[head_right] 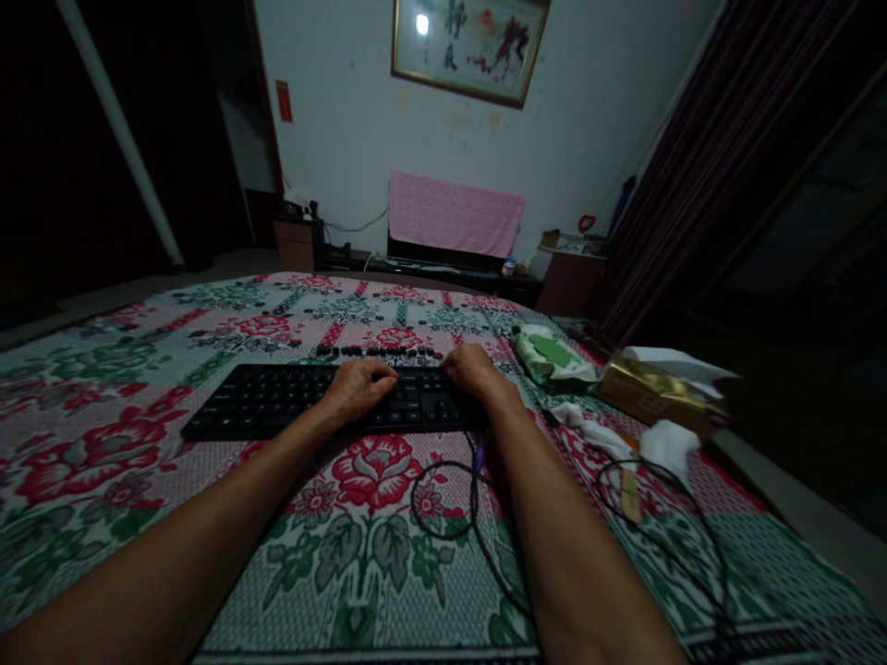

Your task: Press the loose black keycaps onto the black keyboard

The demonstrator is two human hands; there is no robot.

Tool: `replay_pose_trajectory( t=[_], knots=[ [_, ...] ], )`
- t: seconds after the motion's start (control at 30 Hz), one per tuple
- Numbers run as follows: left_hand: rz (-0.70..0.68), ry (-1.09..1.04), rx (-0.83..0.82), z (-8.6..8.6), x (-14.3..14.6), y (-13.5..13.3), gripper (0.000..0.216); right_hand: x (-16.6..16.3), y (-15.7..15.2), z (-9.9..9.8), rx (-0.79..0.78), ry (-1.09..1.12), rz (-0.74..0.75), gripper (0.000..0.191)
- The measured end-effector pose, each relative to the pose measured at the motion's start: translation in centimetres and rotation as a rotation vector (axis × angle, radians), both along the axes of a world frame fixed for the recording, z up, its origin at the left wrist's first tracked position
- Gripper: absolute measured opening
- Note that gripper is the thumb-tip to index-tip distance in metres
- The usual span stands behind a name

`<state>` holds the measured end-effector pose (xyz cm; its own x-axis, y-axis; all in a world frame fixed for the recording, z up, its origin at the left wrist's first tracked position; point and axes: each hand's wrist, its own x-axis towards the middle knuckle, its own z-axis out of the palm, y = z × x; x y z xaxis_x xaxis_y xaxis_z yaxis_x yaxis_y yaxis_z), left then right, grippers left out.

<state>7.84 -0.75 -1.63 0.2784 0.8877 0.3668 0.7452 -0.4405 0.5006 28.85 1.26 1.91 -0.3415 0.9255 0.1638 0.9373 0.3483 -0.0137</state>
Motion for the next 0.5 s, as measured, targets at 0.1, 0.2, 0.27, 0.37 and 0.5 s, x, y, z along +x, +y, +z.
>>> replay_pose_trajectory(
  t=[0.1, 0.2, 0.27, 0.37, 0.5],
  knots=[
    [-0.003, 0.011, 0.008, -0.02, 0.01, -0.08, 0.025, -0.05, 0.12, -0.07, 0.004, 0.008, -0.018, 0.03],
    [-0.013, 0.01, 0.017, -0.08, -0.02, -0.12, 0.025, -0.13, 0.24, -0.15, -0.001, -0.007, -0.043, 0.03],
    [-0.015, 0.004, 0.016, -0.12, -0.05, -0.11, 0.025, -0.16, 0.27, -0.18, -0.008, -0.021, -0.053, 0.032],
    [-0.017, 0.003, 0.016, -0.15, -0.09, -0.07, 0.026, -0.1, 0.29, -0.23, -0.015, -0.015, -0.062, 0.032],
    [-0.02, 0.013, 0.024, -0.12, -0.11, -0.07, 0.026, 0.21, 0.33, -0.45, 0.008, 0.043, -0.083, 0.028]
  ],
)
